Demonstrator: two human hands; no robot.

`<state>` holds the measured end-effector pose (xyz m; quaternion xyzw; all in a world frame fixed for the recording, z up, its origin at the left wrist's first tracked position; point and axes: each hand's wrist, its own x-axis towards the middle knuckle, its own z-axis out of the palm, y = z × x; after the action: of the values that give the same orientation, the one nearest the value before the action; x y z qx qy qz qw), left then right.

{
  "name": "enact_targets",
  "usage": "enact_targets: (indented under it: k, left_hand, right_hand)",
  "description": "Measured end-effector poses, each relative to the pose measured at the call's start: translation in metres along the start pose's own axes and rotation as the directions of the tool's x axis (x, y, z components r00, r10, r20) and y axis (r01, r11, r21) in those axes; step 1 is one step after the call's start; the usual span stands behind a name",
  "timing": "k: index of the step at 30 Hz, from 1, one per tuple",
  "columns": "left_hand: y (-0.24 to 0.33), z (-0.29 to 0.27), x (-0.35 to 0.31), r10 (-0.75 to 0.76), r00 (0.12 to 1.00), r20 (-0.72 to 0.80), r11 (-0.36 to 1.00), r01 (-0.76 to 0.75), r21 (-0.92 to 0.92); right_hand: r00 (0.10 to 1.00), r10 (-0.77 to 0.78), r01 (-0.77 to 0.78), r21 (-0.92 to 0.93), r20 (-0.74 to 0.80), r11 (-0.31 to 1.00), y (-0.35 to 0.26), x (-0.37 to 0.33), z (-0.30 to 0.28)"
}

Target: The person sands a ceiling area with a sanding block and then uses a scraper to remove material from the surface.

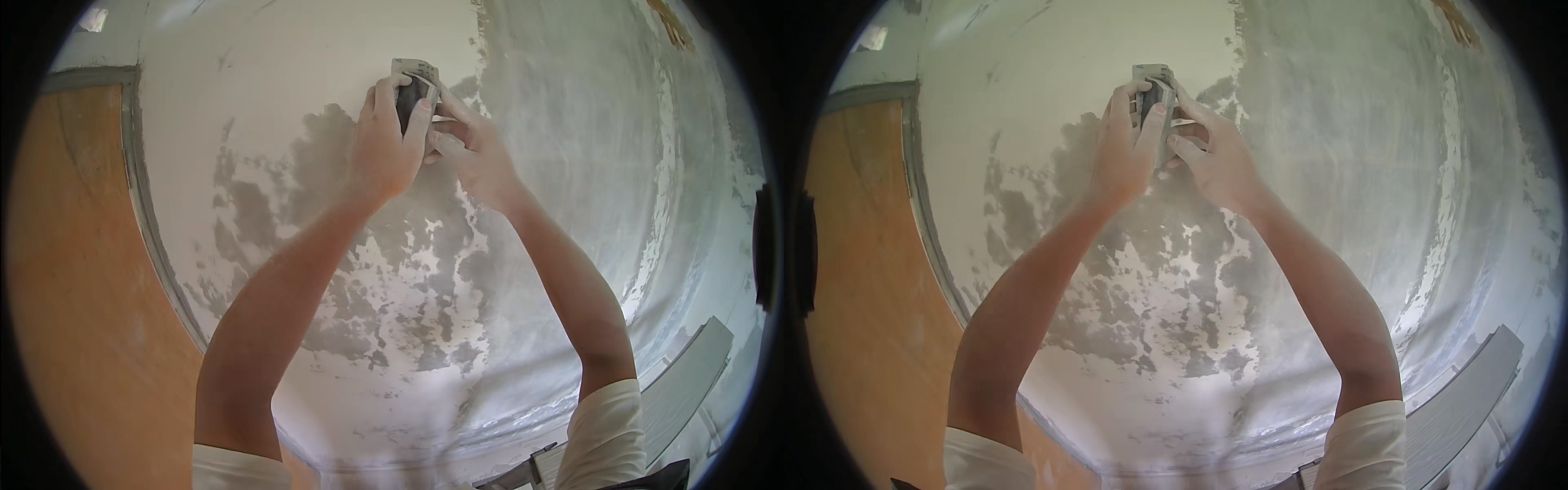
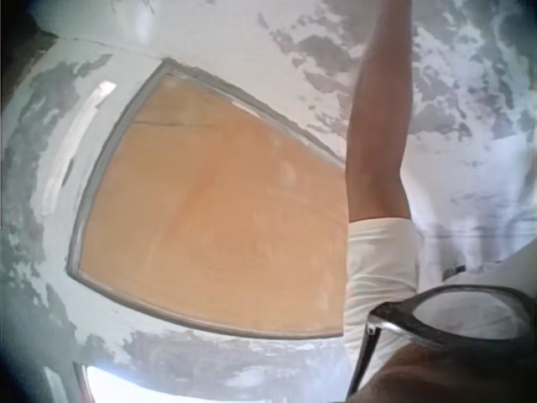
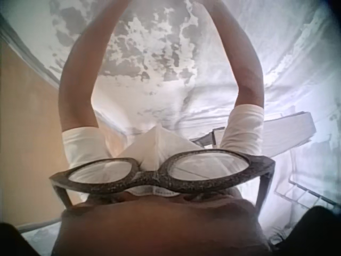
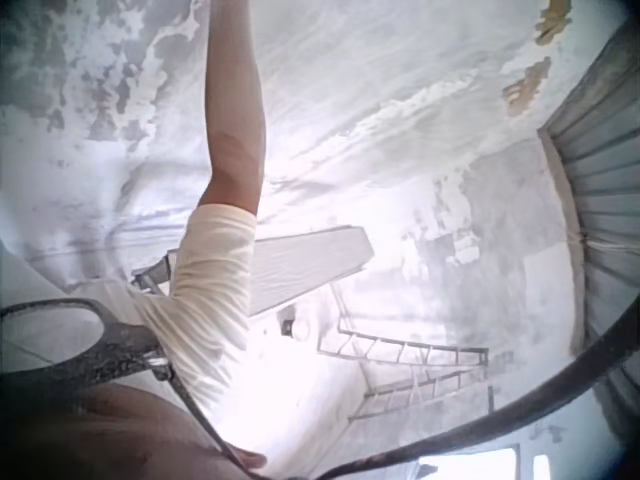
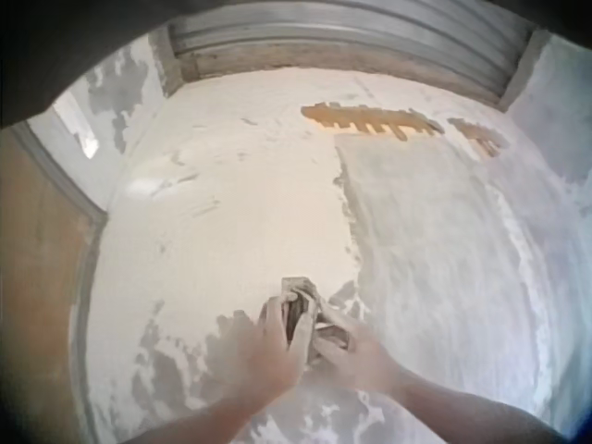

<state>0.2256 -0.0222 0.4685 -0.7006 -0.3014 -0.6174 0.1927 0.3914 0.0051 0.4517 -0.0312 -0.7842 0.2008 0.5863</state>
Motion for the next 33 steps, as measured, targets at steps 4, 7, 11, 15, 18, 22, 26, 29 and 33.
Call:
enact_targets:
  k: [4, 7, 11, 15, 18, 22, 26, 29, 33]
  left_hand:
    - [0.01, 0.03, -0.017, 0.062, 0.998, -0.022, 0.994, -0.063, -0.085]
    - [0.02, 0.051, -0.019, 0.02, 1.0, -0.005, 0.996, -0.02, -0.092]
    - [0.035, 0.048, -0.021, -0.204, 0.951, 0.233, 0.935, 0.26, -0.24]
    - [0.049, 0.039, -0.019, -0.297, 0.83, 0.472, 0.764, 0.503, -0.403]
    - [0.052, 0.03, -0.014, -0.336, 0.751, 0.568, 0.688, 0.608, -0.396]
    - [0.071, 0.008, -0.006, -0.43, 0.621, 0.655, 0.53, 0.761, -0.374]
    - [0.066, 0.001, -0.007, -0.392, 0.657, 0.644, 0.57, 0.723, -0.39]
    - [0.057, -0.003, -0.007, -0.403, 0.651, 0.643, 0.565, 0.73, -0.385]
    - [0.059, -0.007, -0.005, -0.386, 0.657, 0.647, 0.594, 0.714, -0.371]
  right_hand:
    - [0.998, -0.013, 0.002, 0.186, 0.059, 0.983, 0.003, -0.022, -0.017]
    - [0.997, 0.072, -0.07, 0.109, -0.021, 0.992, 0.014, -0.029, -0.037]
    - [0.978, 0.16, -0.135, 0.177, -0.131, 0.975, 0.015, -0.03, -0.064]
    - [0.975, 0.136, -0.122, 0.089, -0.177, 0.989, 0.007, -0.035, -0.069]
    - [0.989, -0.023, 0.012, -0.076, -0.148, 0.997, 0.006, -0.032, -0.065]
    - [0.993, 0.005, -0.011, -0.048, -0.122, 0.999, -0.015, -0.03, -0.053]
    - [0.988, -0.097, 0.074, -0.18, -0.122, 0.981, -0.006, -0.021, -0.04]
    - [0.988, -0.073, 0.042, -0.217, -0.139, 0.975, -0.005, -0.013, -0.032]
    - [0.989, 0.039, -0.055, -0.108, -0.141, 0.993, -0.019, -0.001, -0.029]
